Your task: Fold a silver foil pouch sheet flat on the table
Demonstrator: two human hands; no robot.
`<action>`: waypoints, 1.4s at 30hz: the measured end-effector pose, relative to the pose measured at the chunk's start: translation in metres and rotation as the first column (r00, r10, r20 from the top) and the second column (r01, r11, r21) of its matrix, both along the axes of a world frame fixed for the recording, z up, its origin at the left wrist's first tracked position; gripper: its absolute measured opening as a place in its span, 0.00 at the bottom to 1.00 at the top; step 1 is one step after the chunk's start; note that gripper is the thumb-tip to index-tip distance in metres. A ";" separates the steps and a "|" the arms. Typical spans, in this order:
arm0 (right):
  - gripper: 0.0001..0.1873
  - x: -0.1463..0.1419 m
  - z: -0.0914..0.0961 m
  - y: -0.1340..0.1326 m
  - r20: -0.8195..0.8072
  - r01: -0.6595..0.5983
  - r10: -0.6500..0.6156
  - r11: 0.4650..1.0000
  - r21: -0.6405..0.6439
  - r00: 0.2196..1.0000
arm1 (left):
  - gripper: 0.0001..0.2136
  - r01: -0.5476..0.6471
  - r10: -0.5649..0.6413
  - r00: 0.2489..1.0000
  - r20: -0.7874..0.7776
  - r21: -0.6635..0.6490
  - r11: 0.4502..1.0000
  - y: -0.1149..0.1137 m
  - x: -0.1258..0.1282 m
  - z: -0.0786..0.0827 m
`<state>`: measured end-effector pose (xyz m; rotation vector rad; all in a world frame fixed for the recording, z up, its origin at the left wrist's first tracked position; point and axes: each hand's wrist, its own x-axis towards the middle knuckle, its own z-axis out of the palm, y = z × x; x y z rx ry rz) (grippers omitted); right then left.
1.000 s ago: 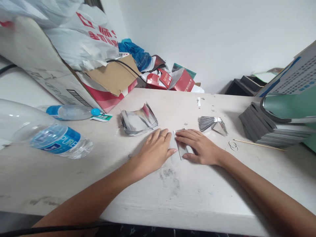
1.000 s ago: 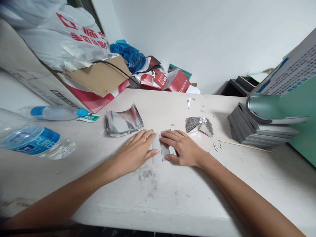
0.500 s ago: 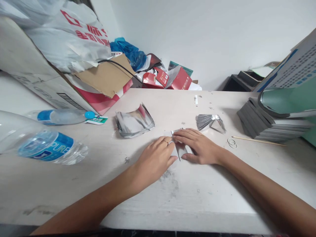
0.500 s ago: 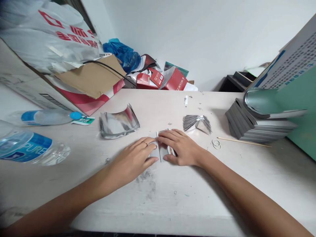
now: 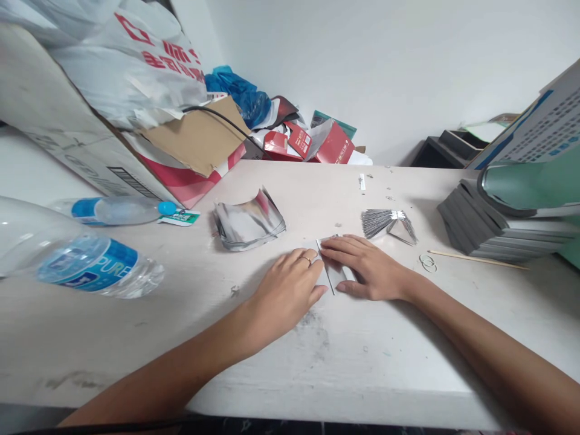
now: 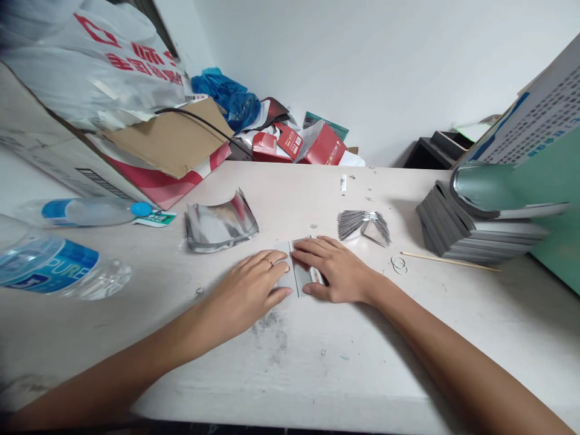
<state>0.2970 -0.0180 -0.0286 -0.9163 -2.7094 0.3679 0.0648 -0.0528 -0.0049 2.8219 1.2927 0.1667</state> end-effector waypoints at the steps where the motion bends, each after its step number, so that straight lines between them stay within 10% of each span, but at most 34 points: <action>1: 0.38 0.000 0.000 0.000 -0.003 -0.001 0.001 1.000 0.002 1.000 | 0.09 0.000 0.000 1.000 0.003 -0.001 1.000 0.000 0.000 -0.001; 20: 0.40 0.001 0.001 0.004 -0.038 -0.003 0.002 0.999 -0.032 0.999 | 0.07 -0.226 0.221 0.974 -0.049 -0.137 0.964 0.025 -0.016 0.022; 28: 0.38 0.001 -0.001 0.004 -0.052 -0.002 0.001 1.000 -0.020 0.999 | 0.15 0.054 -0.039 0.992 0.124 -0.120 0.991 0.029 -0.018 -0.003; 42: 0.39 0.001 -0.002 0.004 -0.046 0.010 -0.012 1.000 -0.029 0.999 | 0.11 -0.008 0.022 0.992 0.120 -0.119 0.993 0.024 -0.014 -0.003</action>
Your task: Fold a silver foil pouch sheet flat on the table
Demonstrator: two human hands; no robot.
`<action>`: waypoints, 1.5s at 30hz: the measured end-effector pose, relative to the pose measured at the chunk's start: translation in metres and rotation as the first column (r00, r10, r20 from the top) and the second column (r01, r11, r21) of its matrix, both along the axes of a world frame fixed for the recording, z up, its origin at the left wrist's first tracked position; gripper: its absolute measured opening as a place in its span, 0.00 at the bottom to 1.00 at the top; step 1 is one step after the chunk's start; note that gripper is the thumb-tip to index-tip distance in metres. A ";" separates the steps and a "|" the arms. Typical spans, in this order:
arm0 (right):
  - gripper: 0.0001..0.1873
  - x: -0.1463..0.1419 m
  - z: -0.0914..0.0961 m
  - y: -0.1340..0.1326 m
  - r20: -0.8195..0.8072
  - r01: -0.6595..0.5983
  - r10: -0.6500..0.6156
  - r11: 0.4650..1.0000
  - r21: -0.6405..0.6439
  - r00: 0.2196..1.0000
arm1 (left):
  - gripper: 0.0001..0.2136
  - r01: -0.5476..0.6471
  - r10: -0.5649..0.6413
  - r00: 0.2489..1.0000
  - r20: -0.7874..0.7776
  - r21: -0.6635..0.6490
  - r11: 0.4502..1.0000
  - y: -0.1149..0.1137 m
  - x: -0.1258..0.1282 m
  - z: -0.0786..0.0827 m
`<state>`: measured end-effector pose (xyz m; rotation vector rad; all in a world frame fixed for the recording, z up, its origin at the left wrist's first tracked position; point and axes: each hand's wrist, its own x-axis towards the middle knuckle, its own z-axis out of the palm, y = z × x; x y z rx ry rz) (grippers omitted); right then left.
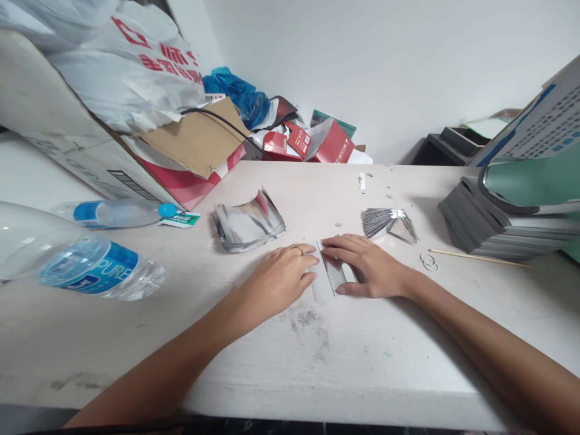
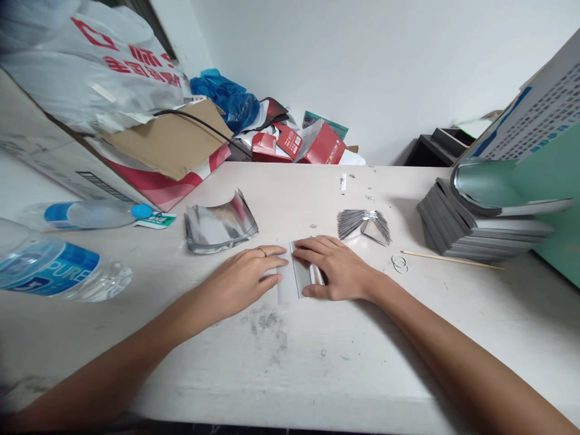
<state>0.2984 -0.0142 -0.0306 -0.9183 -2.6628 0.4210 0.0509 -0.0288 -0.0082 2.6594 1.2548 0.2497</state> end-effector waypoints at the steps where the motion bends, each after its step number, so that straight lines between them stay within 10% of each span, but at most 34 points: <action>1: 0.39 0.000 0.000 0.000 0.004 0.003 -0.003 1.000 0.004 1.000 | 0.10 -0.015 0.015 1.000 0.006 0.008 1.000 -0.002 0.002 0.001; 10: 0.37 -0.001 0.001 0.000 -0.008 0.006 -0.006 1.000 0.029 1.000 | 0.22 -0.118 0.114 0.992 0.047 0.102 0.988 -0.017 0.025 0.003; 36: 0.41 0.003 0.002 0.003 -0.156 -0.029 0.014 0.995 -0.094 0.988 | 0.15 -0.061 0.061 0.998 0.004 0.009 0.998 -0.016 0.025 0.006; 45: 0.23 0.007 0.001 0.005 -0.226 -0.074 0.049 0.992 -0.105 0.973 | 0.16 -0.058 0.057 0.998 -0.032 -0.024 0.998 -0.014 0.025 0.008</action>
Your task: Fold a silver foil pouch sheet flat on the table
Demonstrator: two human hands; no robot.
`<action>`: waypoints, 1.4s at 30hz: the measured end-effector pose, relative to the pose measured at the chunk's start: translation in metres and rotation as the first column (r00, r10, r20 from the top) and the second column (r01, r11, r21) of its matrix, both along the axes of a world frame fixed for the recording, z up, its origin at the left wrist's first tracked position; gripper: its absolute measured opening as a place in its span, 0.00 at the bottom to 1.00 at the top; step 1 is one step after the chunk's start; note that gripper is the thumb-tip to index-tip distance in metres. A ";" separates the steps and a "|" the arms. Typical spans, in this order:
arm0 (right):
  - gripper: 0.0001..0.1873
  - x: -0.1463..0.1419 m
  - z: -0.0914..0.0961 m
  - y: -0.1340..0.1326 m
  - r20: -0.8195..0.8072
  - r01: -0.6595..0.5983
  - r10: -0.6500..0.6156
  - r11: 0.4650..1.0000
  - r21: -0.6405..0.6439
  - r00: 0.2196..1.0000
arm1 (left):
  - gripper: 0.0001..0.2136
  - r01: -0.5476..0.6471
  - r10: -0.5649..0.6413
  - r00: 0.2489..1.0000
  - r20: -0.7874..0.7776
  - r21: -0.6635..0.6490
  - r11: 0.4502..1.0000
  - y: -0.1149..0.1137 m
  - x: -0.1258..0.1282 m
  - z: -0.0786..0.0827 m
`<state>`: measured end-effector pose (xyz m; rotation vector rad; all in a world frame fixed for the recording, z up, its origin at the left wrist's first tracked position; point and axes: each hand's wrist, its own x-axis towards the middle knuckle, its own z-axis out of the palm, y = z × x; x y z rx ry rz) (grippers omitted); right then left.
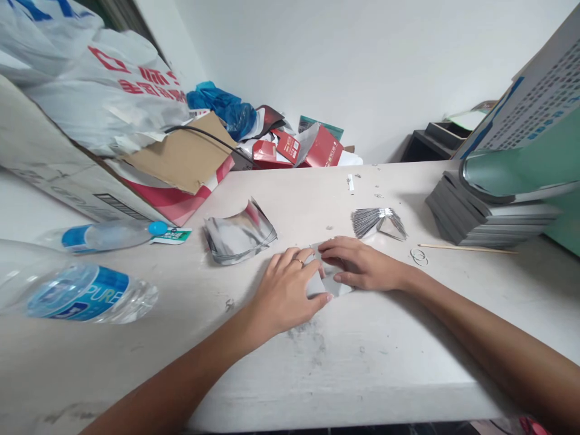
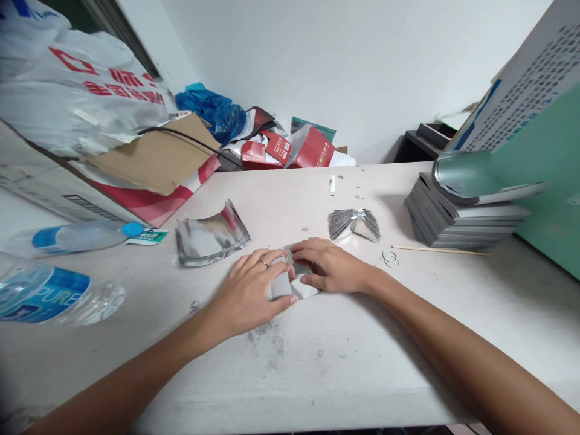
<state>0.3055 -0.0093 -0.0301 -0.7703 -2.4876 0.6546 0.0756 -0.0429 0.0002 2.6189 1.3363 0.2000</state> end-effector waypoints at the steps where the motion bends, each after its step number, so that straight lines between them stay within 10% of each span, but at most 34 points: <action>1: 0.22 0.000 -0.001 0.000 0.027 -0.004 0.004 1.000 0.021 1.000 | 0.17 -0.001 0.001 1.000 -0.003 0.004 1.000 0.000 0.000 -0.001; 27: 0.13 -0.008 0.019 -0.011 0.239 -0.045 -0.024 0.959 0.281 0.971 | 0.16 0.018 -0.018 1.000 0.001 0.060 0.998 0.005 0.000 -0.005; 42: 0.13 -0.008 0.017 -0.010 0.248 0.007 -0.051 0.984 0.175 0.967 | 0.15 0.009 -0.008 1.000 -0.018 0.063 0.998 0.003 -0.001 -0.006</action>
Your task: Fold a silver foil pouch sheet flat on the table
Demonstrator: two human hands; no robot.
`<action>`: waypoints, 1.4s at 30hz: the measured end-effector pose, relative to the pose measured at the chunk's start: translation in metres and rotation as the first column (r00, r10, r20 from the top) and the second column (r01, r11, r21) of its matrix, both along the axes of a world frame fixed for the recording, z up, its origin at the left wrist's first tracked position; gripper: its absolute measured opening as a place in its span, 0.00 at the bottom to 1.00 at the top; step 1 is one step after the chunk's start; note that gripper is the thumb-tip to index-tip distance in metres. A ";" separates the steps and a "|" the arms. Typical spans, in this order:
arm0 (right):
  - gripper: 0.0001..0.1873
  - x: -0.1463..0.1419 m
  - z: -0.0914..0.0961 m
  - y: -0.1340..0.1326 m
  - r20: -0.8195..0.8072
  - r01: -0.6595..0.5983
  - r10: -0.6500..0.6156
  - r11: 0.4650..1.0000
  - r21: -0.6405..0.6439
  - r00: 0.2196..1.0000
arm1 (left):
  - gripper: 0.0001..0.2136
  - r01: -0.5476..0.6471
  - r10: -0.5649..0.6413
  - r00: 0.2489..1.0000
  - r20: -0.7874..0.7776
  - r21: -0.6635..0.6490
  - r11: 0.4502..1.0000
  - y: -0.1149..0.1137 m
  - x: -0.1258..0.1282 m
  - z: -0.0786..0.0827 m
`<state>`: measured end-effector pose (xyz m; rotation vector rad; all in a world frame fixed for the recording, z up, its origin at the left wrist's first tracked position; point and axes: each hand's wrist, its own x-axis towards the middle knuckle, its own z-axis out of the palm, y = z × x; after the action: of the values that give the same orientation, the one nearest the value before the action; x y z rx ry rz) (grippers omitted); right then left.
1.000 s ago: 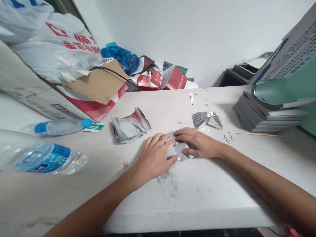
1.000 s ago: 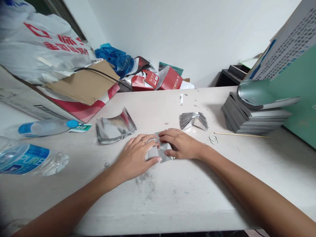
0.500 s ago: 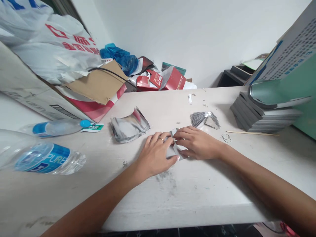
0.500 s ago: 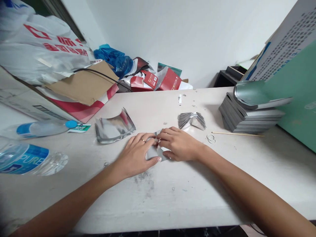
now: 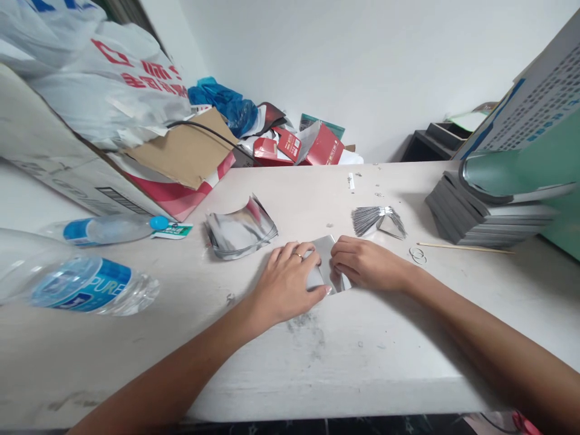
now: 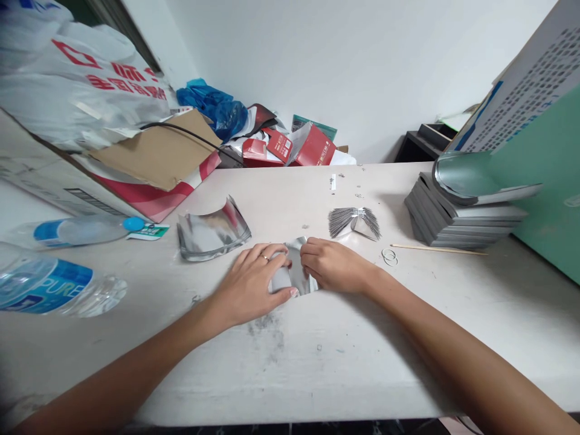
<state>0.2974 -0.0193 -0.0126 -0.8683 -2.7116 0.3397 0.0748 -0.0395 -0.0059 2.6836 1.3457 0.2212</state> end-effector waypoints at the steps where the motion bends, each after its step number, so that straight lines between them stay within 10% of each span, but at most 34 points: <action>1: 0.13 0.001 0.000 0.001 0.011 0.007 -0.007 1.000 0.006 1.000 | 0.15 0.000 0.000 1.000 0.000 0.000 1.000 0.000 0.000 0.000; 19: 0.07 0.019 -0.012 0.016 -0.114 0.167 -0.175 0.983 -0.073 0.978 | 0.19 -0.011 0.011 1.000 0.015 -0.001 1.000 0.003 -0.002 -0.004; 42: 0.17 0.029 -0.010 0.019 -0.109 0.087 -0.100 0.989 -0.120 0.989 | 0.18 -0.009 0.009 1.000 0.009 -0.008 1.000 0.003 -0.002 -0.003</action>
<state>0.3267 -0.0006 -0.0223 -0.9719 -2.5569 0.5137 0.0733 -0.0369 -0.0088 2.6676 1.3537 0.2284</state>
